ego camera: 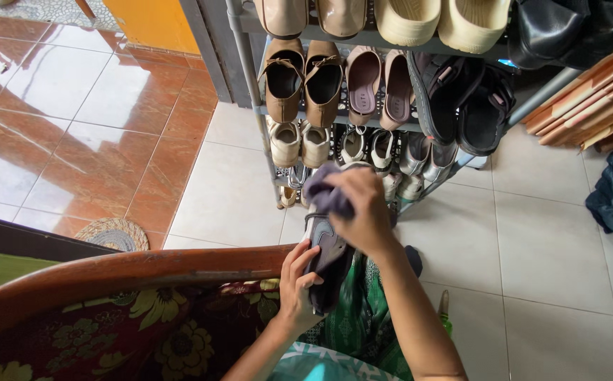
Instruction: The person wipes a white sneaker with a cloth, then places it on a shoe rack. They then pick up a dark sneaker, wipe it with the cloth, and proceed to untie and re-tie the laces before placing it on the rack.
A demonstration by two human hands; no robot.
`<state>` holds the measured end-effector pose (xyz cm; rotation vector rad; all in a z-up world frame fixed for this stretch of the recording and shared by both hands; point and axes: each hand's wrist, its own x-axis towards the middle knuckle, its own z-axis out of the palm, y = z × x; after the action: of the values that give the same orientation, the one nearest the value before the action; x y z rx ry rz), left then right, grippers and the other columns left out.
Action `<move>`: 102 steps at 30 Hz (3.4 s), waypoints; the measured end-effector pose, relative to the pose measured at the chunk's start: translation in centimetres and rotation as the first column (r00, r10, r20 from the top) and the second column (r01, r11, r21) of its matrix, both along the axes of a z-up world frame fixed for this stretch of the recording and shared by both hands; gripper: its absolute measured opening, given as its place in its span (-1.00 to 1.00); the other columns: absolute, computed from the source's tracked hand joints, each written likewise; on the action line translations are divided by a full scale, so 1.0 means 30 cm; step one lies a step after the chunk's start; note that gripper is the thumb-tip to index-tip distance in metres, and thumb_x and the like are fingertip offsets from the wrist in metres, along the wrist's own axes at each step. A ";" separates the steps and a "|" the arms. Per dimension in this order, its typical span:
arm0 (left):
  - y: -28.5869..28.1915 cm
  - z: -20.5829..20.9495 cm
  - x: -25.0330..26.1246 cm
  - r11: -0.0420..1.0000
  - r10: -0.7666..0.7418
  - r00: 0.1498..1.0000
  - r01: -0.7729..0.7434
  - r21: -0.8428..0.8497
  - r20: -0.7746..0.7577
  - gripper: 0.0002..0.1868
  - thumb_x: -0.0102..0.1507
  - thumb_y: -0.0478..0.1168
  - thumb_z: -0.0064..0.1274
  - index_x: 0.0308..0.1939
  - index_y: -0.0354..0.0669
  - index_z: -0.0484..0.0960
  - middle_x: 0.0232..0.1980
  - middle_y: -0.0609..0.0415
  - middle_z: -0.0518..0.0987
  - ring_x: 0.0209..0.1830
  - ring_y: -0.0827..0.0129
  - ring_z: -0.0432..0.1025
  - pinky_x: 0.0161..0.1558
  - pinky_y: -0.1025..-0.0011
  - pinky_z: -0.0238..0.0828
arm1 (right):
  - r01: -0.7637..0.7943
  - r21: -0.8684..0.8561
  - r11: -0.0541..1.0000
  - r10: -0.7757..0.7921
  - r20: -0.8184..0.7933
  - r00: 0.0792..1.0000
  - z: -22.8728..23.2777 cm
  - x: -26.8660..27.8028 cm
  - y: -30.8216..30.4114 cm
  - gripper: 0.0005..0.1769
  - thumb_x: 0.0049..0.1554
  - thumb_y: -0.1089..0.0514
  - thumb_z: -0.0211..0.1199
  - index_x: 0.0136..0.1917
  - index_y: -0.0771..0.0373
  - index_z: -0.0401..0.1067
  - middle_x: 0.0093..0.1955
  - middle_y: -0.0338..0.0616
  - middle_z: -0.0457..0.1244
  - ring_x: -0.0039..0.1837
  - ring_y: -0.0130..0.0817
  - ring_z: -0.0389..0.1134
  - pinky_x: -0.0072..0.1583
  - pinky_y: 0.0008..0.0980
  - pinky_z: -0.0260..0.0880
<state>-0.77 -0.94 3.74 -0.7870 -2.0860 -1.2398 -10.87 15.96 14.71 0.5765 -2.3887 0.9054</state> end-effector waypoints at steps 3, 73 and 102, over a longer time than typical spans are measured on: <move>0.000 -0.007 -0.003 1.000 -0.007 1.000 0.007 -0.018 -0.011 -0.20 -0.13 -0.32 0.43 0.02 -0.11 0.19 0.32 -0.29 0.38 0.38 -0.35 0.27 0.30 -0.19 0.29 | -0.260 0.046 0.965 0.258 0.037 0.965 -0.048 0.034 0.001 -0.56 -0.15 0.24 0.45 0.05 0.14 0.52 0.03 -0.21 0.39 0.17 -0.21 0.40 0.24 -0.18 0.23; 0.045 -0.002 -0.001 0.831 -0.199 0.915 -0.033 0.555 0.351 -0.38 0.15 -0.48 0.21 0.14 -0.15 0.17 0.45 -0.31 0.21 0.48 0.04 0.24 0.41 0.20 0.25 | 0.126 -0.364 0.923 -0.176 -0.106 0.979 -0.288 0.176 -0.092 -0.51 -0.09 0.33 0.13 0.16 0.34 0.31 0.21 0.13 0.19 0.27 0.05 0.28 0.35 -0.11 0.31; -0.026 0.027 -0.072 0.595 -0.344 0.764 -0.272 0.756 0.546 -0.47 0.26 -0.38 0.11 0.25 -0.23 0.23 0.07 -0.07 0.40 -0.01 0.40 0.42 -0.03 0.47 0.48 | -0.157 -0.585 0.796 0.153 -0.057 0.987 -0.269 0.318 -0.213 -0.59 0.04 0.37 0.17 0.19 0.27 0.29 0.35 0.11 0.26 0.48 0.04 0.27 0.55 -0.04 0.18</move>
<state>-2.92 -1.72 4.54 0.0877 -1.5705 -2.4989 -1.32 9.58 6.63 0.5208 -1.9070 1.6280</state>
